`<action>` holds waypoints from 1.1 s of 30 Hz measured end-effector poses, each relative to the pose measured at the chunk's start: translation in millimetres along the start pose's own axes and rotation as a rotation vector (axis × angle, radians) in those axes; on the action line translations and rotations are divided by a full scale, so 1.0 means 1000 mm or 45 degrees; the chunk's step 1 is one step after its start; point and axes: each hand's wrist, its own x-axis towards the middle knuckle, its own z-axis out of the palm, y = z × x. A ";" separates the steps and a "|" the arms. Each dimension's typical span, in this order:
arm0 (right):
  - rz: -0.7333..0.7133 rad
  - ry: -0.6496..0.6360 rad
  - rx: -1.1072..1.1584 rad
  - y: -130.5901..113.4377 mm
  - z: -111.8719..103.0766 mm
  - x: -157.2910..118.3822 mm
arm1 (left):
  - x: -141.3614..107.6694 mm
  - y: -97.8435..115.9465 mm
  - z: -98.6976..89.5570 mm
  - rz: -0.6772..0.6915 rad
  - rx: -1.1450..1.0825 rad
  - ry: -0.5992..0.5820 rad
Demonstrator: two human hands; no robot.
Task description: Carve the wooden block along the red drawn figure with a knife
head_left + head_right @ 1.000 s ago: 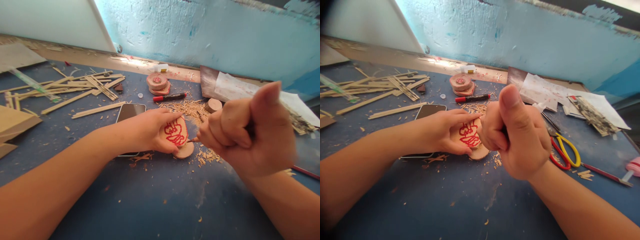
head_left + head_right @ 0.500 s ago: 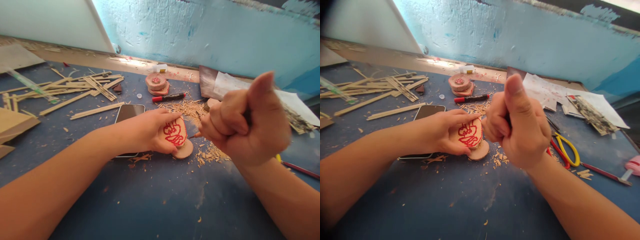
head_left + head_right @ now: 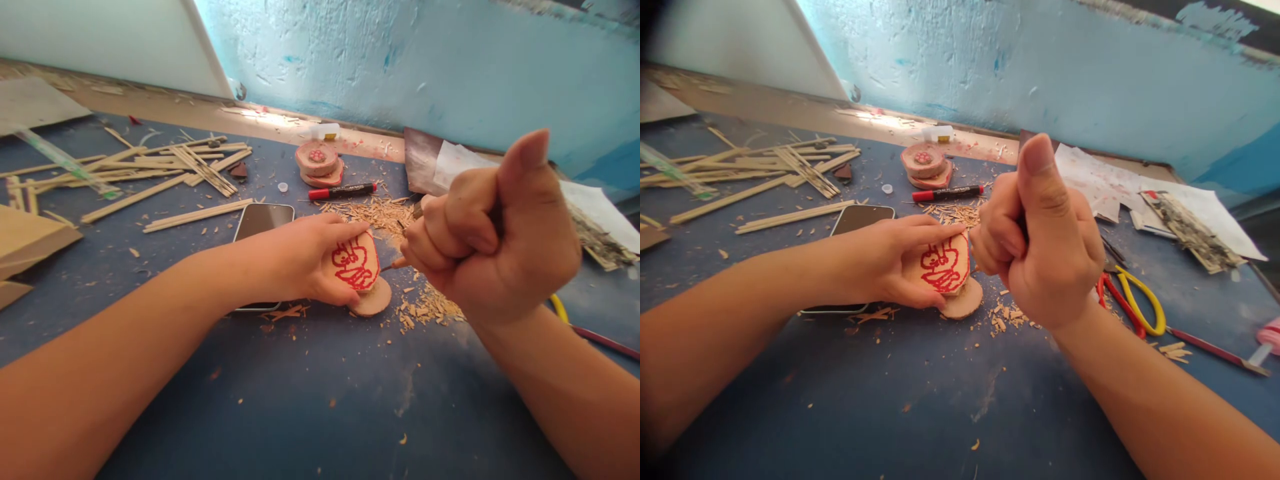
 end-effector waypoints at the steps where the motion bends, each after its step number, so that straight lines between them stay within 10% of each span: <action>1: -0.006 0.015 0.018 -0.002 0.001 0.000 | 0.000 0.000 0.000 0.003 -0.005 0.001; 25: -0.121 0.107 0.243 0.020 0.000 0.018 | 0.000 0.003 -0.005 0.021 0.028 -0.026; 33: 0.041 -0.201 0.245 0.014 -0.024 0.013 | -0.002 -0.007 -0.003 0.056 -0.067 -0.013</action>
